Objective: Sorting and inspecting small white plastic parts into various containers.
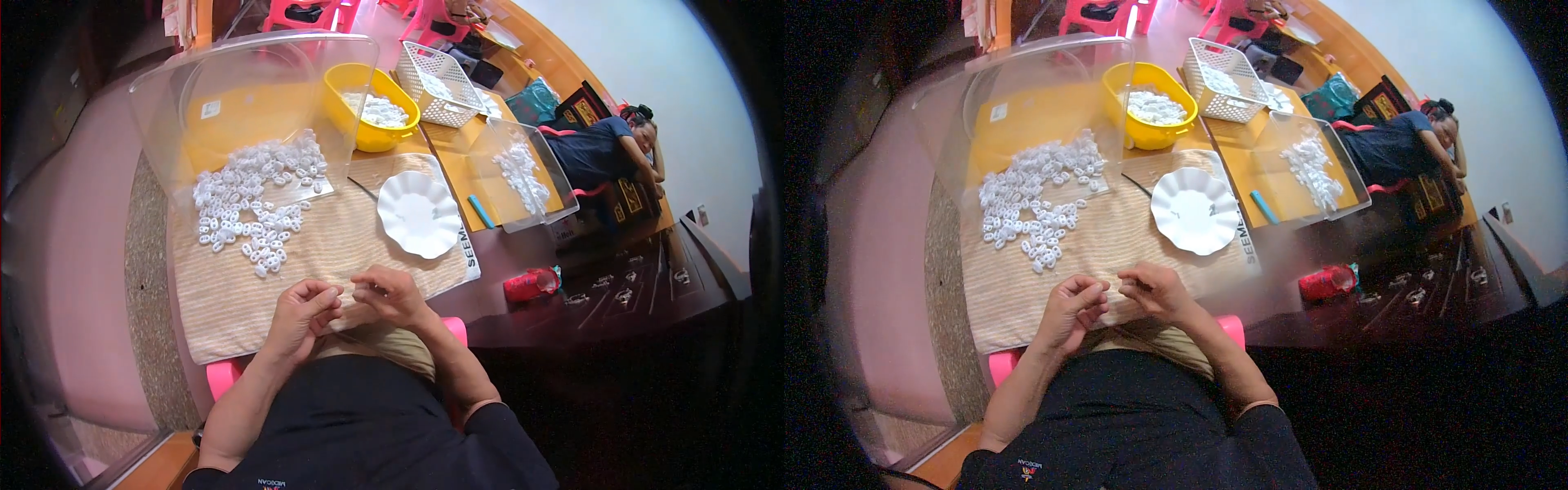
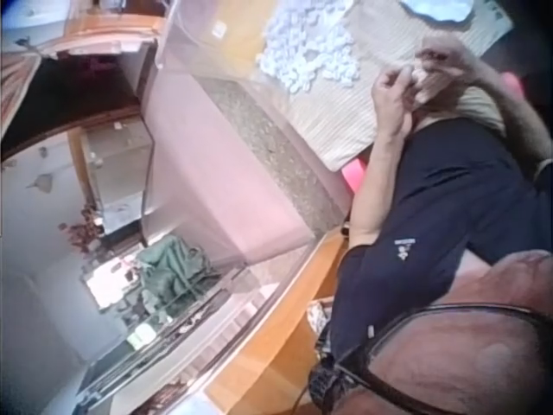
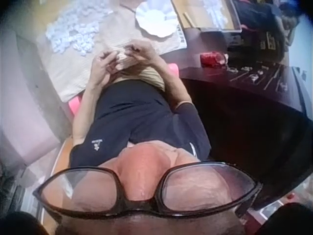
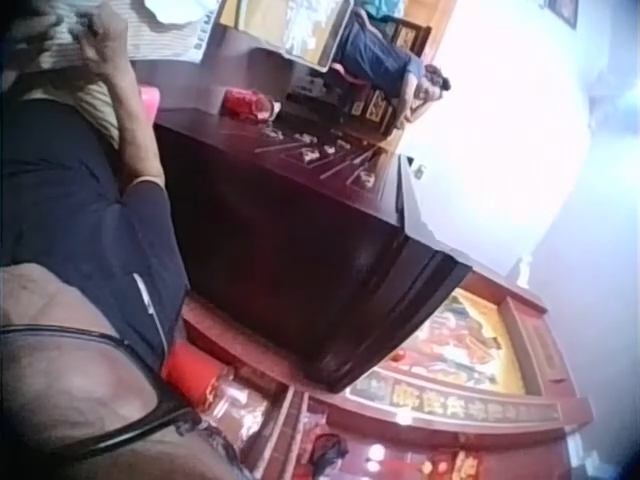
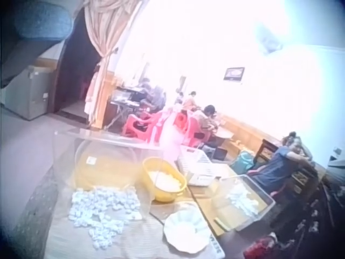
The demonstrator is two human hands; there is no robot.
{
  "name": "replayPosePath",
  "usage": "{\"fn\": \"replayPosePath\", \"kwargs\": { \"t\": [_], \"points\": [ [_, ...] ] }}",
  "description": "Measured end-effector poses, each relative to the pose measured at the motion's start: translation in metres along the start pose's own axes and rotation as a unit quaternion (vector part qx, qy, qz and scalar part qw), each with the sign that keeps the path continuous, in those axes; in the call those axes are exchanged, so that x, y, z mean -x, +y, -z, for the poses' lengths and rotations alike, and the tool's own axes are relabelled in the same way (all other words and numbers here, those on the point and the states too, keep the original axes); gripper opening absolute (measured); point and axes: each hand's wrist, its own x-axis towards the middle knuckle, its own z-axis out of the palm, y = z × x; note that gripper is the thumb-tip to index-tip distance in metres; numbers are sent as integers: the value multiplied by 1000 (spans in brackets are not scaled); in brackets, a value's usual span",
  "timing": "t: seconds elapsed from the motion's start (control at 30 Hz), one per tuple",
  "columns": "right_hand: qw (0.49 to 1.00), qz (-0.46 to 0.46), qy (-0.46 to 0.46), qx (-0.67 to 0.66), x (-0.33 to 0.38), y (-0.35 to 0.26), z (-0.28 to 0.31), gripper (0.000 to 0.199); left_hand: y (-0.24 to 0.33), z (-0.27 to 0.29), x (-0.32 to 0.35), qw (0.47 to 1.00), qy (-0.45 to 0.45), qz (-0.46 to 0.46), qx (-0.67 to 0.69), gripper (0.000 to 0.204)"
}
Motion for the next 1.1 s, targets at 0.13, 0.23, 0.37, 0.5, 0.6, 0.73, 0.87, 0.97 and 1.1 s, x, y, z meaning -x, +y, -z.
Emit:
{"fn": "replayPosePath", "kwargs": {
  "t": [0.13, 0.23, 0.37, 0.5, 0.6, 0.73, 0.87, 0.97, 1.1],
  "points": [
    [998, -36, 39, -42, 5, 6, 2, 21, -1, -1, -1, 1000, 8, -20, -10, 11],
    [998, -38, 44, -27, 8, 6, 5, 20, -2, 0, -1, 1000, 7, -19, -5, 9],
    [991, -52, 103, -64, 7, 12, 5, 21, -3, 2, 0, 1000, 1, -11, 3, 8],
    [981, -93, 153, -72, -5, 11, 22, 23, -1, 0, 2, 1000, 5, -8, 4, 9],
    [966, -73, 212, -129, -19, 5, 40, 29, -1, 0, 2, 1000, 7, -11, 2, 10],
    [951, 27, 292, -100, -44, -10, 55, 27, -1, 0, 2, 1000, 3, -10, 5, 11],
    [938, 67, 340, -21, -59, -13, 69, 27, -1, 0, 1, 1000, 2, -12, 7, 11],
    [922, 101, 371, 51, -71, -21, 79, 26, -1, 1, 1, 1000, 0, -11, 17, 11],
    [901, 133, 406, 81, -88, -40, 91, 25, -1, 1, 2, 1000, 3, -10, 16, 10]
  ]
}}
